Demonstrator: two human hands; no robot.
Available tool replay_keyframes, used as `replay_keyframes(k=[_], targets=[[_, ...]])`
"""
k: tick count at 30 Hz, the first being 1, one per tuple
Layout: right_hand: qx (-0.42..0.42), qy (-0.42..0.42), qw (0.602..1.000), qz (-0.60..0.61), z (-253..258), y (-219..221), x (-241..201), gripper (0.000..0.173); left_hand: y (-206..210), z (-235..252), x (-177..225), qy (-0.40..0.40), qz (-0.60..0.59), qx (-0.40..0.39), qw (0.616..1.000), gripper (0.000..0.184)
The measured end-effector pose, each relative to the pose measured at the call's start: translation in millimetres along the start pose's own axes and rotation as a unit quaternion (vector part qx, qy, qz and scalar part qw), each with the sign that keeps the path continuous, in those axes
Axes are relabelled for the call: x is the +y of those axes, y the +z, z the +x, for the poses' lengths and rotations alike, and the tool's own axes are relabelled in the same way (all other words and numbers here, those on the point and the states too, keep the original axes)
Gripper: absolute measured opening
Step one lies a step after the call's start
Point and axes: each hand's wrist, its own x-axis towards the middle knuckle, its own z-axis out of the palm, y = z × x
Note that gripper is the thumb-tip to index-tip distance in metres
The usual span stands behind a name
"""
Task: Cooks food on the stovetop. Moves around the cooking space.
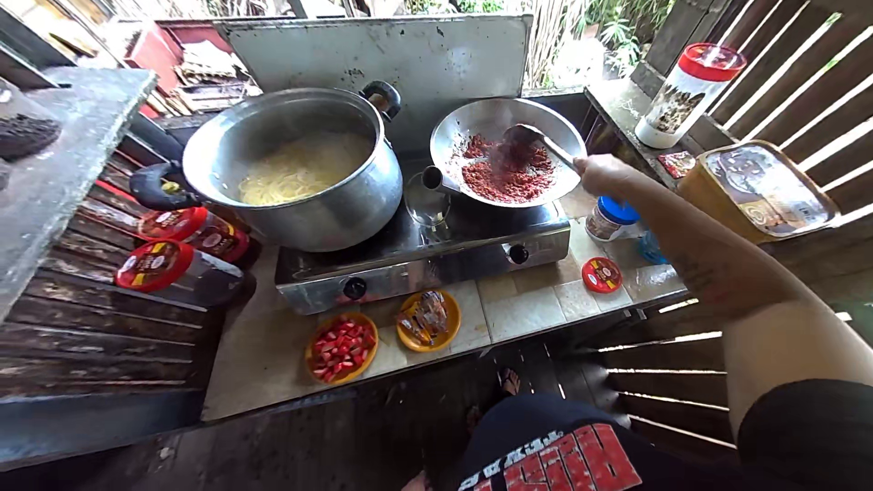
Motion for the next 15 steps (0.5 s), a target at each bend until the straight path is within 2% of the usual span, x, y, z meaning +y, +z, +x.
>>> replay_keyframes(k=[3,5,7,9,11,13,15], targets=[[-0.059,-0.021,0.998,-0.001,-49,-16,-25,0.041,2,-3,-2,-0.008,-0.024,0.006,1.000,0.045],[-0.055,0.016,0.997,0.042,-72,-37,-37,0.044,2,-6,-2,-0.006,-0.023,0.003,1.000,0.045],[-0.027,0.009,0.999,0.026,-52,-37,-33,0.041,1,-10,-4,-0.006,-0.007,0.001,1.000,0.044],[0.004,-0.023,1.000,0.008,-12,-17,-28,0.034,-1,-12,-5,-0.012,-0.002,0.005,1.000,0.044],[0.017,-0.051,0.998,0.017,12,2,-38,0.038,0,-3,-7,-0.009,-0.012,0.012,1.000,0.043],[0.004,-0.090,0.995,-0.032,0,8,-53,0.043,1,2,-10,0.001,-0.023,0.014,1.000,0.043],[-0.021,-0.100,0.991,-0.091,-41,0,-56,0.043,-2,-2,-12,0.009,-0.020,0.009,1.000,0.043]])
